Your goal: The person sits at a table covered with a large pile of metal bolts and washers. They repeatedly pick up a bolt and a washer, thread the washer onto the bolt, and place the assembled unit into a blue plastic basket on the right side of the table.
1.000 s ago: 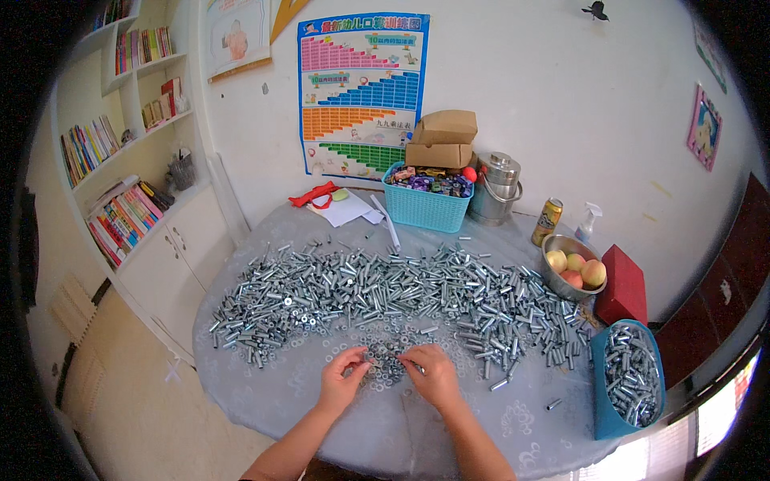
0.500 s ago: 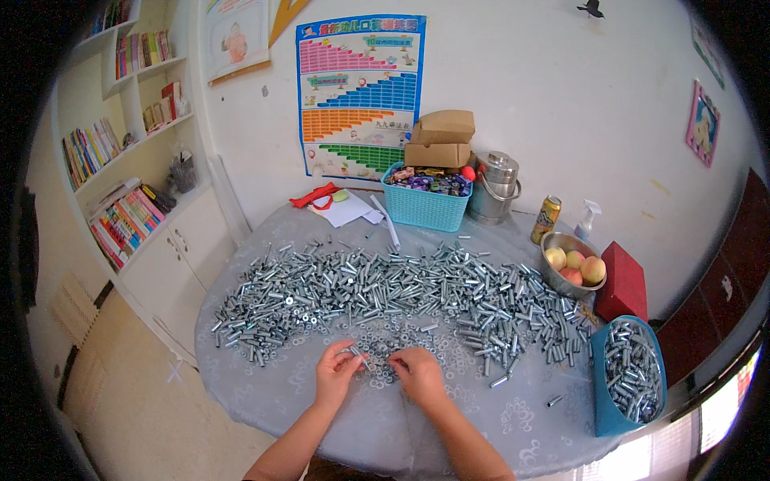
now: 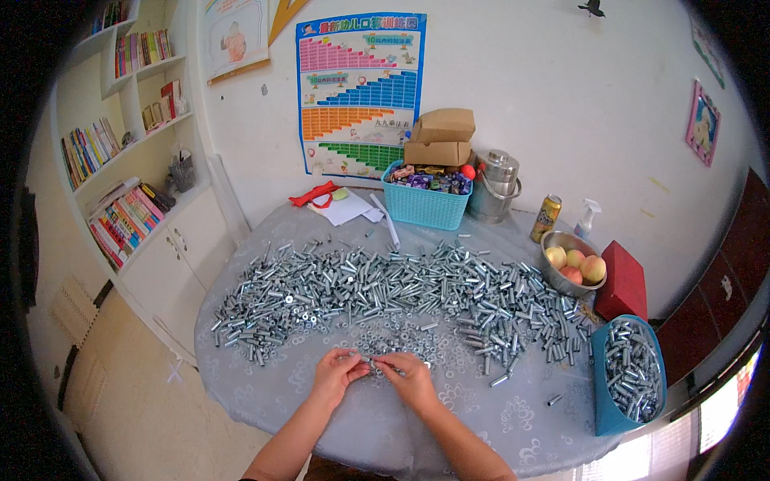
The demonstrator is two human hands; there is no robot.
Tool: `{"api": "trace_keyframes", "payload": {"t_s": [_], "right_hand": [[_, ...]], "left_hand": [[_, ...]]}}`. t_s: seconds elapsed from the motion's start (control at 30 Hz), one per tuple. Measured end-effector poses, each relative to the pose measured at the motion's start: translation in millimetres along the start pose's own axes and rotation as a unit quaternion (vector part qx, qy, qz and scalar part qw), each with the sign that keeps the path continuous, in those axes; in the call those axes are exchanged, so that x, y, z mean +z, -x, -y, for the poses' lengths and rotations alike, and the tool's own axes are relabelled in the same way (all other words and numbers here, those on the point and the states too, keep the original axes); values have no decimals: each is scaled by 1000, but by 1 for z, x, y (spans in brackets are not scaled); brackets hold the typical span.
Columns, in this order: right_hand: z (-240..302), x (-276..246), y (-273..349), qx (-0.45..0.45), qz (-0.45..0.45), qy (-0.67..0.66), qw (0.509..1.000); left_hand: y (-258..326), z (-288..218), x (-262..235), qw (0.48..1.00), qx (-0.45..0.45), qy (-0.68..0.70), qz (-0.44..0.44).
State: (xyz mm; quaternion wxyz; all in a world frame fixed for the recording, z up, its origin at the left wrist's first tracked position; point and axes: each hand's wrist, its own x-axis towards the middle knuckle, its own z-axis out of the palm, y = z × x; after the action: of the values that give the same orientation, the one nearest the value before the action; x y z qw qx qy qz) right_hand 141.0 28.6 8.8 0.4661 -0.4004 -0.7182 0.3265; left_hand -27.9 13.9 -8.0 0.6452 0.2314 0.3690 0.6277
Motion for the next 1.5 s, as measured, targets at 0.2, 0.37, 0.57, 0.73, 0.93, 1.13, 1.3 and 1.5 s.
{"api": "trace_keyframes", "payload": {"t_s": [0.2,0.37,0.57,0.73,0.93,1.13,1.3,1.5], "right_hand": [[11,-1,-4,-115,-13,88,989],[9,-2,-4,-83,-50,77,992],[-2,-12,-3,-133,73,186,971],[-1,-7,1,-162,121,247,948],[-7,-1,4,-90,32,176,980],[1,-2,1,85,-65,-29,994],[1,0,1,49,-69,-56,995],[4,-2,0,10,-35,-18,999]], "left_hand": [[-1,2,-4,999,-23,10,21],[1,-3,-5,996,-65,-34,58],[-4,-8,-19,999,-1,24,23],[-6,-9,-17,1000,-3,25,19],[-5,-8,-16,999,-18,14,23],[-4,-8,-14,998,-32,-9,48],[-2,-7,-11,997,-40,-27,61],[0,-9,-9,994,-52,-47,79]]}}
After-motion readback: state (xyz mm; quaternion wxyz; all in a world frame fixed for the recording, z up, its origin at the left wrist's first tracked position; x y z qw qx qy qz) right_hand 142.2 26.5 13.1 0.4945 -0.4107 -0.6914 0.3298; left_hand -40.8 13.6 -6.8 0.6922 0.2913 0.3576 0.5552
